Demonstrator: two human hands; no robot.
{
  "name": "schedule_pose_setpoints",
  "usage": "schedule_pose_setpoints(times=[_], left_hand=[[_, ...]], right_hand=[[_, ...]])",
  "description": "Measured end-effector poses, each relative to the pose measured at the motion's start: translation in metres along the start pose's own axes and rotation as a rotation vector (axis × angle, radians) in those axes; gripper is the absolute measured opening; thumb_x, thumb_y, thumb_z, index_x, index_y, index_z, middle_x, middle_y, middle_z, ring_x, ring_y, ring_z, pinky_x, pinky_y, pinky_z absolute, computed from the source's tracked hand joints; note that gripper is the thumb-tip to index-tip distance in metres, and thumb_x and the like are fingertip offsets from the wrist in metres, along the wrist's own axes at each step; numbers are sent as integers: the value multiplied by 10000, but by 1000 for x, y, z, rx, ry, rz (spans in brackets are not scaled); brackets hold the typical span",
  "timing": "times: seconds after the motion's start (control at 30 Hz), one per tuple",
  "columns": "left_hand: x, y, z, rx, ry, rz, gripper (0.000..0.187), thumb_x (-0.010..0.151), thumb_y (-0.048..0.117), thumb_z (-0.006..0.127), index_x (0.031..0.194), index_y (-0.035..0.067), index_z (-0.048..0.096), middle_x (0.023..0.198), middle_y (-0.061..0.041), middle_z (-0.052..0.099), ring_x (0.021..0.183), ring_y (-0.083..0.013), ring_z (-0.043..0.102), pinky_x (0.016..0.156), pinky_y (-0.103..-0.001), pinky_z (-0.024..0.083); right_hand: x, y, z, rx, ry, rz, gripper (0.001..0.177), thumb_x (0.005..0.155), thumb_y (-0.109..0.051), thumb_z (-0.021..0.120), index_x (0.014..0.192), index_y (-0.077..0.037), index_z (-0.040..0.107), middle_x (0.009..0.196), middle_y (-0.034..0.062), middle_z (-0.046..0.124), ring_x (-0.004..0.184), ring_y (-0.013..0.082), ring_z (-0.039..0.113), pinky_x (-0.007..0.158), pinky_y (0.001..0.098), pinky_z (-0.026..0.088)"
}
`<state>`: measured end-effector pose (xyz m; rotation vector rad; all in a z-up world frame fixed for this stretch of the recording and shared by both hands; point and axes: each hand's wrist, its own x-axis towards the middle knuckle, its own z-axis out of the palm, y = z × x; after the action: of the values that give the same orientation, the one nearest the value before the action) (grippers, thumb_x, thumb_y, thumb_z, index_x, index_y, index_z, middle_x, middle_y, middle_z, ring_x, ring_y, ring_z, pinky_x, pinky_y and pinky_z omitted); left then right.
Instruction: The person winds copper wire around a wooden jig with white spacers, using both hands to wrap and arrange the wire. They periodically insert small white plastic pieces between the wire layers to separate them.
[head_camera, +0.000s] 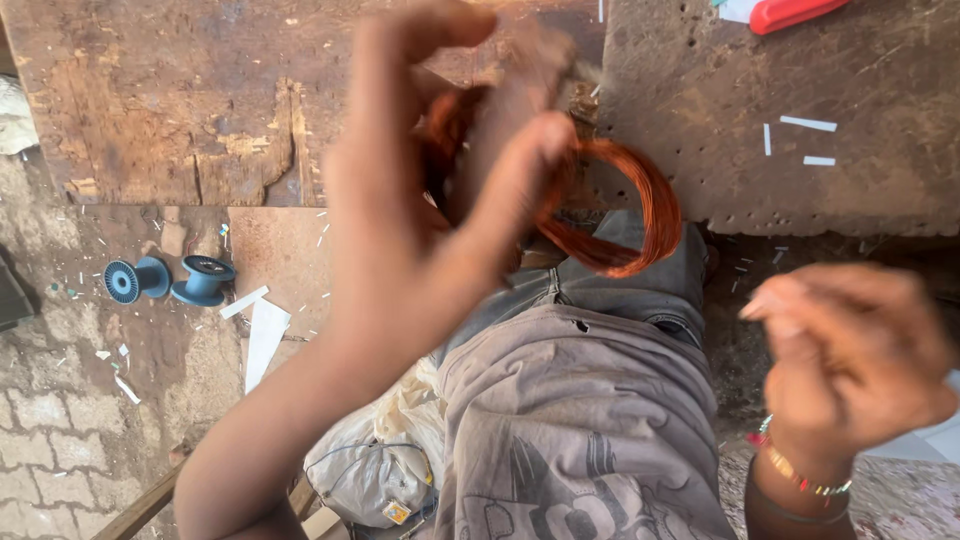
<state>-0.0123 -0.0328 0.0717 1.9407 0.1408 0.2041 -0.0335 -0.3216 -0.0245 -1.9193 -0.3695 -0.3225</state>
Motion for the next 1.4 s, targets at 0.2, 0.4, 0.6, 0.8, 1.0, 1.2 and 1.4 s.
schedule_pose_setpoints(times=[0.2, 0.4, 0.6, 0.8, 1.0, 1.2, 1.4], left_hand=[[-10, 3, 11, 512, 136, 411, 474, 1100, 328, 749, 1379, 72, 464, 1232, -133, 613, 1072, -239, 658, 929, -351, 533], [-12, -4, 7, 351, 187, 240, 444, 1078, 283, 768, 1379, 75, 518, 1168, -88, 679, 1034, -197, 724, 894, -279, 547], [-20, -19, 11, 263, 248, 342, 392, 1100, 163, 708, 1411, 103, 476, 1294, -80, 629, 1136, -188, 661, 1009, -236, 538], [-68, -9, 17, 312, 50, 610, 299, 933, 117, 838, 1125, -6, 644, 930, -80, 638, 807, -224, 655, 699, -343, 520], [-100, -30, 40, -186, -177, 91, 170, 899, 48, 801, 1045, -8, 734, 1015, -145, 738, 945, -250, 758, 831, -333, 616], [-118, -53, 43, -633, -122, -251, 170, 904, -42, 762, 1074, -51, 757, 1075, -165, 752, 965, -197, 746, 853, -305, 622], [-120, -51, 49, -518, 19, -168, 158, 948, -102, 661, 1054, -42, 762, 1017, -152, 751, 876, -179, 743, 790, -282, 623]], right_hand=[[10, -44, 36, 220, -147, 74, 144, 880, 88, 674, 1018, 62, 646, 945, 189, 713, 765, 171, 722, 615, 252, 599], [13, -48, 45, 216, -204, 119, 142, 911, 85, 685, 1052, 81, 664, 967, 204, 713, 786, 171, 725, 669, 247, 604], [-1, -38, 45, 269, -197, 142, 162, 967, 77, 706, 1123, 72, 663, 988, 206, 716, 824, 167, 736, 687, 230, 621], [-3, -27, 38, 424, -233, 40, 164, 873, 126, 636, 1008, 36, 662, 973, 201, 724, 792, 184, 767, 663, 269, 604], [0, -41, 42, 321, -279, -70, 201, 801, 147, 688, 964, 33, 656, 922, 185, 709, 783, 233, 752, 684, 325, 627], [16, -55, 48, 123, -358, -278, 190, 812, 98, 726, 980, 16, 693, 956, 185, 710, 865, 284, 758, 730, 332, 631], [23, -65, 55, 109, -383, -227, 201, 797, 52, 769, 985, 69, 700, 947, 176, 719, 865, 266, 771, 708, 310, 643]])
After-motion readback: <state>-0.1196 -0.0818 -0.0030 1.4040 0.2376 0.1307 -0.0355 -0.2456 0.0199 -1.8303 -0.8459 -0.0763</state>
